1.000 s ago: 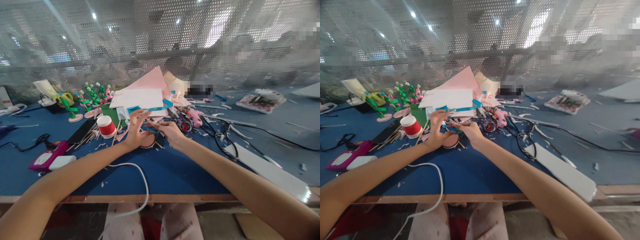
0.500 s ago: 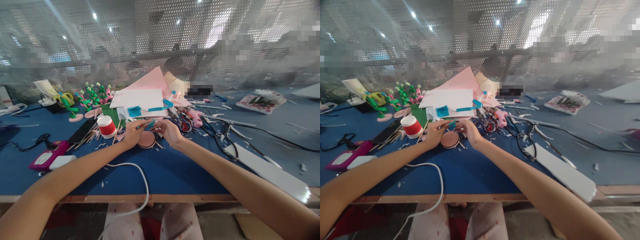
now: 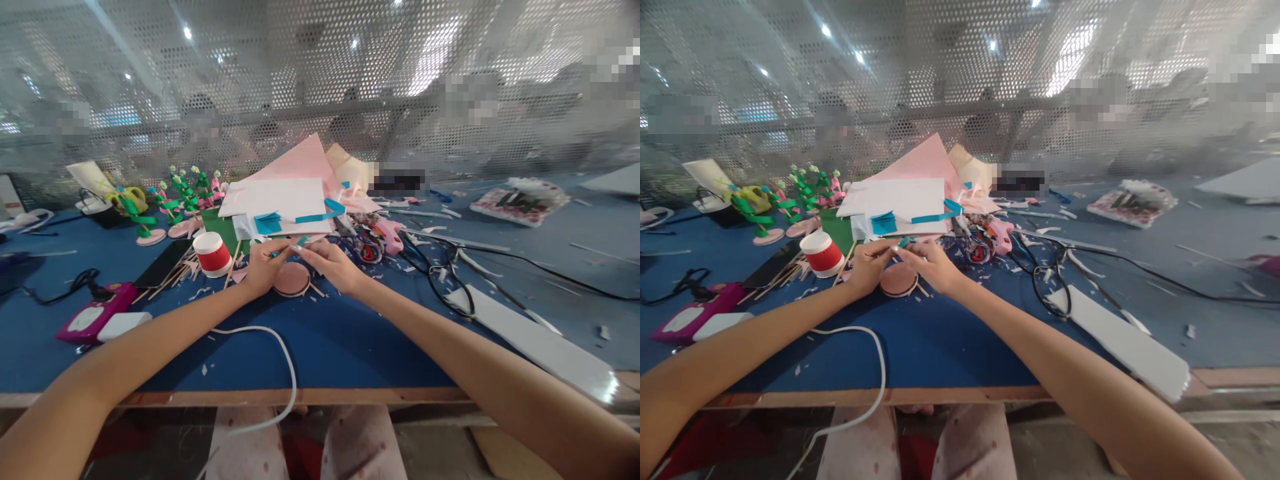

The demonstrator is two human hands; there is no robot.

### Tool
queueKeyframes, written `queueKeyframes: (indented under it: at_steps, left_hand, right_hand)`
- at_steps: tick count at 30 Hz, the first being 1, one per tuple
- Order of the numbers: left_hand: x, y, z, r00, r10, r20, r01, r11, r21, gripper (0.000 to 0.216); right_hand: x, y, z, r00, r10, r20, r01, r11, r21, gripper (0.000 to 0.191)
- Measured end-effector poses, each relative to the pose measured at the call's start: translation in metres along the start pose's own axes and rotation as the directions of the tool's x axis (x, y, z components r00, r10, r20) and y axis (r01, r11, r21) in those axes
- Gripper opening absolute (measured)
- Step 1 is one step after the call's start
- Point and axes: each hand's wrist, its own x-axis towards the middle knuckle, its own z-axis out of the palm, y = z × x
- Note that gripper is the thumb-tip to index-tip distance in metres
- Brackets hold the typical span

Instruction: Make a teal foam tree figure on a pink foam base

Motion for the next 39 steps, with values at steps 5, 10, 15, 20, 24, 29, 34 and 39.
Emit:
queueKeyframes:
  at_steps: [5,10,15,20,24,29,34,39]
  left_hand:
    - [0.0,0.001,0.0,0.991,0.104,0.079,-0.102,0.994,-0.039,0.014]
    - [0.0,-0.002,-0.001,0.957,0.277,0.087,-0.281,0.958,0.049,0.016]
    - [0.001,-0.005,-0.002,0.922,0.372,0.106,-0.385,0.912,0.141,0.016]
    - [0.002,-0.005,-0.001,0.976,0.219,-0.005,-0.219,0.976,-0.002,0.015]
    - [0.003,-0.007,-0.001,0.997,0.048,-0.057,-0.055,0.99,-0.128,0.019]
    - [0.004,-0.008,0.001,1.0,-0.025,-0.001,0.024,0.996,-0.09,0.018]
    - [0.003,-0.006,0.003,0.993,0.083,0.083,-0.073,0.99,-0.119,0.015]
    - [0.0,-0.003,0.002,0.953,0.274,0.132,-0.277,0.961,0.001,0.017]
  right_hand:
    - [0.001,0.004,0.005,0.993,0.117,-0.003,-0.111,0.949,0.295,0.047]
    - [0.004,0.005,0.002,0.956,0.293,-0.016,-0.216,0.741,0.636,0.046]
    - [0.004,-0.001,0.0,0.944,0.327,0.042,-0.284,0.741,0.608,0.064]
    - [0.004,0.01,0.004,0.983,0.184,0.008,-0.17,0.887,0.43,0.061]
    - [0.006,0.013,-0.002,0.998,0.001,0.064,-0.003,0.999,0.039,0.057]
    - [0.003,0.01,-0.007,0.989,-0.147,-0.003,0.135,0.92,-0.368,0.033]
    - [0.002,0.016,-0.004,0.987,-0.143,-0.079,0.095,0.898,-0.43,0.021]
    - [0.002,0.024,-0.002,0.98,-0.164,-0.115,0.111,0.921,-0.372,0.013]
